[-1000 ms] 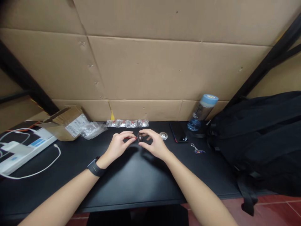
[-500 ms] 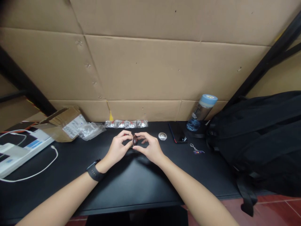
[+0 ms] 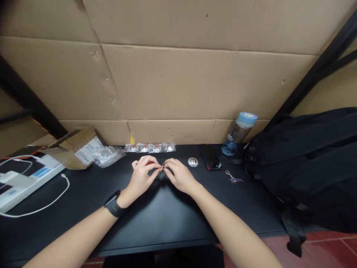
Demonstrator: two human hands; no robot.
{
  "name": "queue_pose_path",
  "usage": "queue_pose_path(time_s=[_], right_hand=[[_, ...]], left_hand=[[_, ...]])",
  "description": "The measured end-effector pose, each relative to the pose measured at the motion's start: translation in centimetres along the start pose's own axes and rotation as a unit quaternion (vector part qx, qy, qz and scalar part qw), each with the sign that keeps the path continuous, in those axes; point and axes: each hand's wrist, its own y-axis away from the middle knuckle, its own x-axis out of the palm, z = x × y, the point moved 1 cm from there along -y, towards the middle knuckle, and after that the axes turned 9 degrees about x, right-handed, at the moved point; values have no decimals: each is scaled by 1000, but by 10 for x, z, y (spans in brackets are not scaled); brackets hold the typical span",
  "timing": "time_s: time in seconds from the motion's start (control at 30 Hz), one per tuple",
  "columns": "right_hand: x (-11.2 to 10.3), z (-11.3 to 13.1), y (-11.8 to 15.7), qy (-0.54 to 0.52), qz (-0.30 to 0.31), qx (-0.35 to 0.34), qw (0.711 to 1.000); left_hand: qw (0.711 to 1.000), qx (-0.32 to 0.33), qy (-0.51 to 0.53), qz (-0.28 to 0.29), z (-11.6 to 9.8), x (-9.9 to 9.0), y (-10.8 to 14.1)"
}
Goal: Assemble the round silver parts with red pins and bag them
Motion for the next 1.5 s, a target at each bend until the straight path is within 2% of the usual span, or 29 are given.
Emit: queue_pose_path(time_s=[0.23, 0.43, 0.67, 0.87, 0.97, 1.07, 1.13, 1.23, 1.37, 1.43, 1.5], right_hand=[[7, -5, 0, -13, -40, 6, 999], [2, -5, 0, -5, -45, 3, 999], [-6, -8, 1, 11, -30, -17, 999], [-13, -9, 1, 21, -35, -24, 999], [-16, -9, 1, 40, -9, -22, 999], [-19, -11, 2, 64, 59, -18, 996], [-25, -16, 2, 93, 86, -4, 992], [-39, -32, 2, 173, 71, 59, 981], [-60, -61, 4, 289, 57, 171, 940], [-66, -73, 4, 303, 75, 202, 928], [-70, -78, 4, 291, 92, 214, 928]], left_hand=[[999, 32, 11, 30, 0, 0, -1], [996, 17, 73, 45, 1, -2, -1], [977, 44, 150, 147, 1, -1, -1], [968, 18, 163, 188, 2, 5, 1], [970, 40, 140, 194, 2, 7, 2], [972, 76, 104, 197, 5, 5, 1], [976, 84, 74, 189, 13, 2, 0], [988, 52, 5, 145, 38, -6, -4], [990, 18, -89, 112, 76, -12, -6], [988, 15, -101, 114, 86, -11, -5], [988, 24, -95, 115, 88, -7, -4]])
